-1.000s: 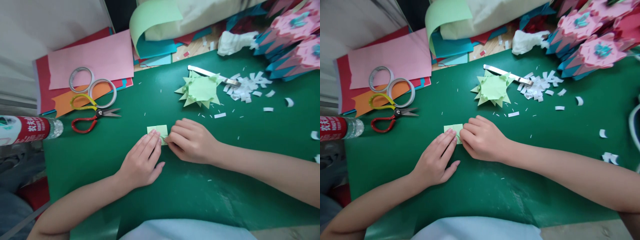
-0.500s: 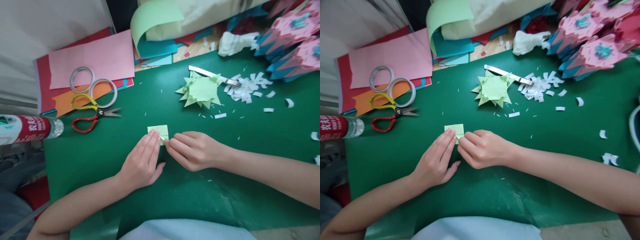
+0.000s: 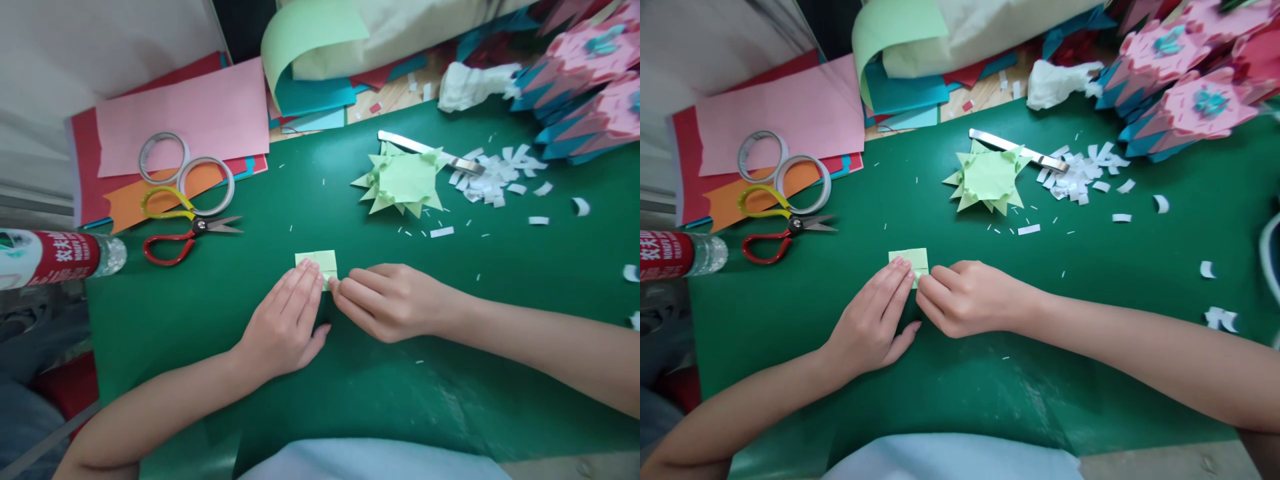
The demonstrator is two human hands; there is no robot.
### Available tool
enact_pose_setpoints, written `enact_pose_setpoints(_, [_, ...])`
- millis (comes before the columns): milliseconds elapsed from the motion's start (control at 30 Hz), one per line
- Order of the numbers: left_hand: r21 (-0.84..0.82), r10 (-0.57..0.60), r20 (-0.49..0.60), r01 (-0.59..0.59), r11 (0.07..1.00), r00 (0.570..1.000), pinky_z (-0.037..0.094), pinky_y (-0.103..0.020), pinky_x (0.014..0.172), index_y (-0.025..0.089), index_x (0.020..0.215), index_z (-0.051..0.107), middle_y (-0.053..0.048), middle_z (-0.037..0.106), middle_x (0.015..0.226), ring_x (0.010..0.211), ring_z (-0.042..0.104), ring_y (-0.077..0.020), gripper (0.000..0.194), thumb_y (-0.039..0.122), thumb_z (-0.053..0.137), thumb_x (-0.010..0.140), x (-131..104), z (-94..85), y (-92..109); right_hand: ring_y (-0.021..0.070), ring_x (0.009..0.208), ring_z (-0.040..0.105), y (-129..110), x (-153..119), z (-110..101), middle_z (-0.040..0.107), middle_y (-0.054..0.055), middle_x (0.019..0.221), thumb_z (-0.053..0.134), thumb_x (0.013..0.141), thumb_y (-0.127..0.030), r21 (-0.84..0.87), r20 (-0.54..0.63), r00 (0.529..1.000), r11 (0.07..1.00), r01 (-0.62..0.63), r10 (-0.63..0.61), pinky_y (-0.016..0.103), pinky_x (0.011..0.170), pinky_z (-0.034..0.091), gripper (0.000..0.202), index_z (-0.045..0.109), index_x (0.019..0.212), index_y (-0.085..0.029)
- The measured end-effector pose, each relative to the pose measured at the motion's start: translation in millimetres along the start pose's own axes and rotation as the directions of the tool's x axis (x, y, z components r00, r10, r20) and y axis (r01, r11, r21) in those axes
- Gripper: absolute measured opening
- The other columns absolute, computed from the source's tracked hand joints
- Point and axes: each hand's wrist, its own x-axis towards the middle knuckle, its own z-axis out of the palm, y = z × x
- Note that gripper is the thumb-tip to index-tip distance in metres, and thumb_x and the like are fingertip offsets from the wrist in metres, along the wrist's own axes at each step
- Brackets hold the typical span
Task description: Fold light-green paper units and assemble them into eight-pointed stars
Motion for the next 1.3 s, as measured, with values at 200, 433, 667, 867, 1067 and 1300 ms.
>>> enact_pose_setpoints(200, [-0.008, -0.016, 0.005, 0.016, 1.0, 1.0, 0.047, -0.045, 0.108, -0.005, 0.13, 0.05, -0.027, 0.056, 0.134, 0.131, 0.051, -0.0358, 0.057, 0.031, 0.055, 0.086, -0.1, -0.4, -0.3, 0.0116, 0.056, 0.045, 1.8, 0.0, -1.3, 0.048, 0.0, 0.062, 0.049, 0.091, -0.011, 0.002, 0.003, 1.0, 1.0, 0.03, -0.03, 0.028, 0.045, 0.031, 0.021, 0.057, 0.072, -0.014])
enact_pose_setpoints(433, [0.006, -0.02, 0.012, 0.02, 1.0, 1.0, 0.047, -0.046, 0.108, -0.005, 0.132, 0.047, -0.028, 0.055, 0.135, 0.133, 0.049, -0.0355, 0.057, 0.03, 0.053, 0.087, 0.0, 1.3, 0.3, 0.0118, 0.057, 0.044, 3.6, -0.7, -1.6, 0.048, 0.0, 0.062, 0.047, 0.092, -0.012, 0.006, 0.003, 0.999, 0.999, 0.035, -0.035, 0.028, 0.045, 0.03, 0.021, 0.057, 0.074, -0.014])
enact_pose_setpoints(667, [0.015, -0.03, 0.003, 0.03, 0.999, 1.0, 0.049, -0.047, 0.105, -0.005, 0.13, 0.05, -0.028, 0.055, 0.134, 0.13, 0.051, -0.0363, 0.056, 0.029, 0.055, 0.086, 0.9, 0.0, 0.5, 0.0115, 0.06, 0.046, 7.5, -2.3, 2.7, 0.051, 0.0, 0.064, 0.045, 0.093, -0.01, 0.012, -0.006, 1.0, 1.0, 0.023, -0.023, 0.028, 0.047, 0.028, 0.016, 0.059, 0.085, -0.013])
enact_pose_setpoints(867, [0.026, -0.026, -0.003, 0.027, 0.999, 1.0, 0.05, -0.046, 0.104, -0.006, 0.127, 0.052, -0.028, 0.056, 0.133, 0.128, 0.053, -0.0366, 0.055, 0.03, 0.055, 0.086, 2.0, -0.4, 1.0, 0.0103, 0.056, 0.045, 15.3, -3.6, 9.3, 0.049, -0.002, 0.06, 0.044, 0.094, -0.014, 0.119, 0.017, 1.0, 0.993, -0.027, 0.026, 0.028, 0.047, 0.024, 0.02, 0.054, 0.077, -0.016])
enact_pose_setpoints(1067, [0.036, -0.013, 0.019, 0.012, 0.999, 1.0, 0.049, -0.046, 0.105, -0.005, 0.129, 0.051, -0.029, 0.055, 0.134, 0.129, 0.052, -0.0363, 0.057, 0.033, 0.054, 0.087, 1.4, -0.8, 0.0, 0.0102, 0.051, 0.035, 23.5, -3.4, 9.1, 0.035, -0.005, 0.053, 0.047, 0.094, -0.013, 0.124, -0.027, 0.997, 0.989, 0.081, -0.078, 0.03, 0.049, 0.025, 0.035, 0.038, 0.061, -0.019])
enact_pose_setpoints(1300, [0.019, -0.003, 0.047, 0.002, 1.0, 0.999, 0.046, -0.045, 0.107, 0.001, 0.13, 0.053, -0.026, 0.055, 0.135, 0.13, 0.051, -0.0356, 0.06, 0.042, 0.058, 0.086, 1.4, -3.8, -2.2, 0.0107, 0.051, 0.034, 26.0, -5.1, 11.0, 0.035, -0.005, 0.053, 0.052, 0.091, -0.013, 0.162, -0.076, 0.992, 0.981, 0.109, -0.098, 0.03, 0.048, 0.025, 0.035, 0.038, 0.06, -0.019])
